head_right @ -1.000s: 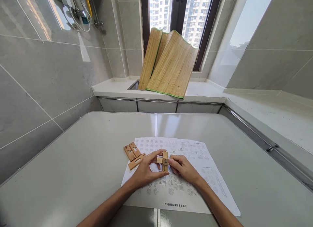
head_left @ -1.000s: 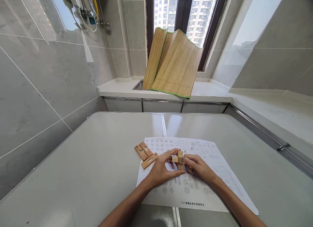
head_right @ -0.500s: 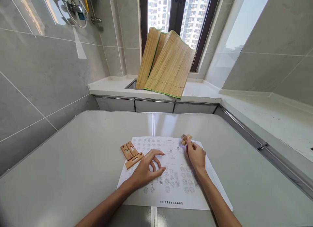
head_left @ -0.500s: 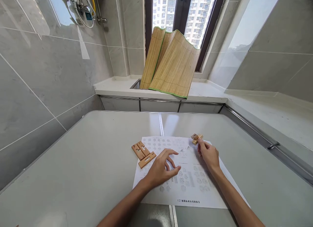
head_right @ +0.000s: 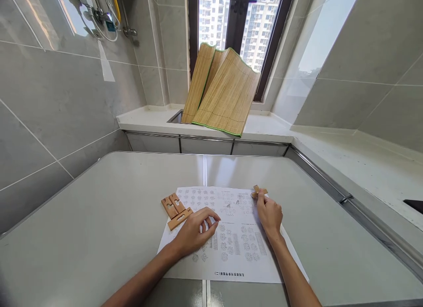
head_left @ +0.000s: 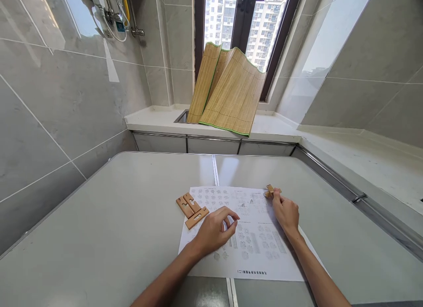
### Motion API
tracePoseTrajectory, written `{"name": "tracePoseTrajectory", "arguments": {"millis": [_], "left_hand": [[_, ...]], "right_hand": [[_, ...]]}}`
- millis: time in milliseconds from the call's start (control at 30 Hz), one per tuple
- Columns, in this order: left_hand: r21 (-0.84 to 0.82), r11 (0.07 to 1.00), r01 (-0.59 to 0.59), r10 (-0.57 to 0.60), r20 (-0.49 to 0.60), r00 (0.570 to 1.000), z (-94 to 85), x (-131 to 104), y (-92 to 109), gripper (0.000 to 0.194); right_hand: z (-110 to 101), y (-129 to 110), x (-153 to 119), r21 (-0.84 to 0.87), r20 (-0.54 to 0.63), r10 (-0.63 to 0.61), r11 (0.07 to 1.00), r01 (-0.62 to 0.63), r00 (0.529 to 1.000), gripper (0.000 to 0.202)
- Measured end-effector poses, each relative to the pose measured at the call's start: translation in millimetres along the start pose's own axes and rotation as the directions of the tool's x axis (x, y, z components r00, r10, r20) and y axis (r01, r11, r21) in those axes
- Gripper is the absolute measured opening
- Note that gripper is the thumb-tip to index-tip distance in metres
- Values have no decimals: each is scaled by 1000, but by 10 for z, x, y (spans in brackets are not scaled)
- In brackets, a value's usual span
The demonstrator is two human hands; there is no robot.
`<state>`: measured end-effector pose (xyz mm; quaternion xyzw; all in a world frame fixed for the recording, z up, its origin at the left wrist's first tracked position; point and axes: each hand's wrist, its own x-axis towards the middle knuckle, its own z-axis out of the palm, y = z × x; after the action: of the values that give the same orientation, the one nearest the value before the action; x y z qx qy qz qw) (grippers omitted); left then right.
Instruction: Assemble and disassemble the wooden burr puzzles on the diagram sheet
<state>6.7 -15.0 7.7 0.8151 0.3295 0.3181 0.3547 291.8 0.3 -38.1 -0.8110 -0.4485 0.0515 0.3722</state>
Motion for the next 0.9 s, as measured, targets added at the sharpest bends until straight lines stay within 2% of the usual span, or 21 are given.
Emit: {"name": "tracePoseTrajectory", "arguments": {"millis": [100, 200, 300, 400, 533, 633, 733, 900], "left_hand": [[99, 995, -10, 20, -99, 995, -56, 18, -15, 14], [226, 974, 2, 47, -209, 977, -172, 19, -70, 13], [352, 932, 86, 19, -285, 958, -364, -38, -192, 21], [429, 885, 181, -32, -333, 942, -622, -150, -381, 34], [478, 849, 224, -90, -287, 954, -961, -312, -623, 33], [472, 861, 187, -115, -178, 977, -1116, -396, -707, 38], [440, 877, 192, -143, -143, 979, -1177, -440, -689, 40], [388, 901, 192, -173, -86, 981, -1175, -467, -540, 37]], "right_hand": [[41, -136, -144, 159, 86, -215, 967, 199, 973, 65], [98, -250, -288, 280, 207, -410, 895, 348, 888, 64], [140, -316, -378, 314, 278, -498, 855, 412, 821, 62], [152, -358, -413, 317, 313, -535, 838, 445, 785, 61], [142, -407, -433, 329, 334, -550, 829, 452, 766, 60], [148, -429, -459, 330, 339, -577, 813, 481, 743, 60], [162, -436, -481, 332, 344, -603, 795, 508, 720, 59], [162, -450, -489, 329, 353, -611, 790, 518, 709, 58]]}}
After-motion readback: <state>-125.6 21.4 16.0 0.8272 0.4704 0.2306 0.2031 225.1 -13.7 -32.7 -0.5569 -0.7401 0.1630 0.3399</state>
